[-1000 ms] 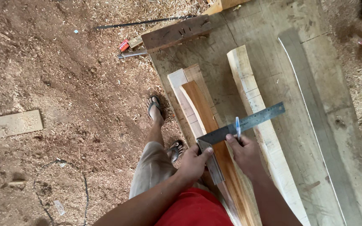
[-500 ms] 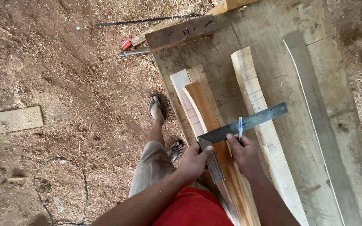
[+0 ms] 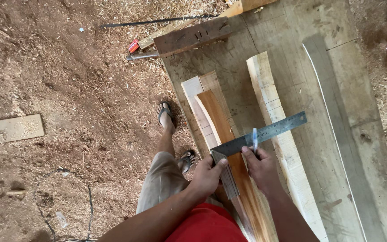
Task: The person uses a try square and a pen to mark measurement lines on several long wooden planks laid on a workbench. They repeatedly position the square, draw lines, and reposition the planks to continue marking.
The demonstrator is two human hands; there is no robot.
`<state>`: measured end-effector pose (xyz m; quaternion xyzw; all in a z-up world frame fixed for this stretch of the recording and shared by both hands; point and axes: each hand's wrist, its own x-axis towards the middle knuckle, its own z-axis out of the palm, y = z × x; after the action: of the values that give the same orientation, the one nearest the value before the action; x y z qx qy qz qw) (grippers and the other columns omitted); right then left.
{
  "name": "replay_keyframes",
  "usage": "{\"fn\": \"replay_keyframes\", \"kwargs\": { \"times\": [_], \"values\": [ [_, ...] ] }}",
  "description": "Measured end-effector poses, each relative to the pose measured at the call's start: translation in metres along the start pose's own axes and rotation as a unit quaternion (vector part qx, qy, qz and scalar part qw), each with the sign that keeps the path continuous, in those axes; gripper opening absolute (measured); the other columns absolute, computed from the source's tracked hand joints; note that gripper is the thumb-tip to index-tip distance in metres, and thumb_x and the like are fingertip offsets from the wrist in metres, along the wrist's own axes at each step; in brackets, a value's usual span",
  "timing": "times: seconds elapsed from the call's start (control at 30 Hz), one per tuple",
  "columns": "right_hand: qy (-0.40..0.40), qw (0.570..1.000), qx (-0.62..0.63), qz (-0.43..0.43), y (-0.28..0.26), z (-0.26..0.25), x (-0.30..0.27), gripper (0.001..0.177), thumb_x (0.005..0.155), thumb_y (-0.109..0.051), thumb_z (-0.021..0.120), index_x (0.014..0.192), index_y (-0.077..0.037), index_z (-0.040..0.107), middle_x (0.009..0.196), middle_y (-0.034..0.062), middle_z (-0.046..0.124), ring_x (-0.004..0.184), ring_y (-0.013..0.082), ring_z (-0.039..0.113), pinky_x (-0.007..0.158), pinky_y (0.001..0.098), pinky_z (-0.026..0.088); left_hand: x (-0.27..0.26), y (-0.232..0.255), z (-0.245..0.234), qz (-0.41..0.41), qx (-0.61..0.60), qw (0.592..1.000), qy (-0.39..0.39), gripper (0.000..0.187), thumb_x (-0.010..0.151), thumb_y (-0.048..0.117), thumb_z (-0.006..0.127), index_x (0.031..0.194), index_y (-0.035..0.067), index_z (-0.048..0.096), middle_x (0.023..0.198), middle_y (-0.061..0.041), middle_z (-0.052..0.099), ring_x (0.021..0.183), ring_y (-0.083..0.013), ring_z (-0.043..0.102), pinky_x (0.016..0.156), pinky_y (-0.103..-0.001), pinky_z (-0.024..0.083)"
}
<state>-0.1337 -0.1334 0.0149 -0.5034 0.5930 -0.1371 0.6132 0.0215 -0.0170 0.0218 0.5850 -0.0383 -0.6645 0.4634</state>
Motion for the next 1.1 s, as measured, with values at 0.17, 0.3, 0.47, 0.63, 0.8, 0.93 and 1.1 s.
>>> {"fn": "replay_keyframes", "kwargs": {
  "times": [0.17,0.3,0.47,0.63,0.8,0.93,1.1],
  "values": [
    [0.007,0.981,-0.179,-0.068,-0.018,-0.015,-0.006,0.031,0.098,-0.037,0.063,0.097,-0.010,0.078,0.060,-0.0055,0.056,0.050,0.0041,0.045,0.044,0.0244,0.035,0.002,-0.005,-0.002,-0.003,0.003,1.000,0.007,0.025,0.103,0.025,0.060,0.106,0.001,0.066,0.084,-0.005,0.072,0.068,-0.0124,0.068,0.063,-0.033,0.062],
    [0.047,0.984,-0.152,-0.081,-0.032,-0.020,-0.007,0.039,0.104,-0.040,0.059,0.101,-0.005,0.077,0.065,-0.0006,0.051,0.056,0.0081,0.046,0.049,0.0266,0.036,0.005,-0.010,-0.001,0.004,-0.019,1.000,0.005,0.024,0.103,0.025,0.060,0.103,0.002,0.066,0.082,-0.004,0.071,0.066,-0.0118,0.067,0.062,-0.032,0.061],
    [0.002,0.982,-0.068,-0.177,-0.048,-0.008,-0.002,0.044,0.110,-0.041,0.046,0.110,-0.005,0.070,0.077,-0.0016,0.052,0.066,0.0066,0.059,0.064,0.0265,0.065,0.005,-0.011,0.002,0.010,-0.004,1.000,0.018,0.023,0.103,0.025,0.061,0.104,0.002,0.065,0.080,-0.004,0.069,0.065,-0.0115,0.064,0.059,-0.032,0.057],
    [-0.115,0.965,-0.129,-0.198,-0.062,0.020,0.002,0.042,0.106,-0.040,0.047,0.107,-0.005,0.070,0.081,0.0053,0.070,0.071,0.0107,0.068,0.062,0.0278,0.061,0.000,-0.002,0.001,-0.014,0.024,1.000,0.007,0.024,0.105,0.028,0.056,0.111,0.006,0.064,0.081,-0.003,0.069,0.065,-0.0111,0.063,0.062,-0.030,0.058],
    [-0.131,0.956,-0.206,-0.163,-0.076,0.023,0.001,0.038,0.103,-0.038,0.050,0.109,-0.006,0.071,0.086,0.0058,0.075,0.077,0.0123,0.074,0.068,0.0271,0.063,0.000,-0.001,0.002,-0.038,0.026,0.999,0.015,0.024,0.103,0.029,0.056,0.111,0.008,0.063,0.081,-0.003,0.067,0.065,-0.0115,0.062,0.061,-0.031,0.057],
    [-0.062,0.926,-0.279,-0.246,-0.085,-0.008,0.009,0.036,0.104,-0.034,0.054,0.111,-0.003,0.071,0.091,0.0074,0.076,0.080,0.0136,0.072,0.072,0.0285,0.058,0.005,-0.012,0.002,-0.011,0.011,1.000,0.019,0.025,0.105,0.029,0.058,0.109,0.005,0.064,0.081,-0.003,0.065,0.065,-0.0119,0.060,0.061,-0.031,0.055],
    [-0.026,0.973,-0.099,-0.208,-0.066,-0.024,0.007,0.023,0.106,-0.023,0.054,0.108,-0.004,0.067,0.089,0.0050,0.070,0.082,0.0120,0.067,0.075,0.0283,0.057,0.012,-0.023,0.001,0.003,-0.033,0.999,0.019,0.022,0.102,0.026,0.060,0.109,0.005,0.065,0.083,-0.002,0.068,0.068,-0.0115,0.064,0.063,-0.031,0.056]
  ]
}}
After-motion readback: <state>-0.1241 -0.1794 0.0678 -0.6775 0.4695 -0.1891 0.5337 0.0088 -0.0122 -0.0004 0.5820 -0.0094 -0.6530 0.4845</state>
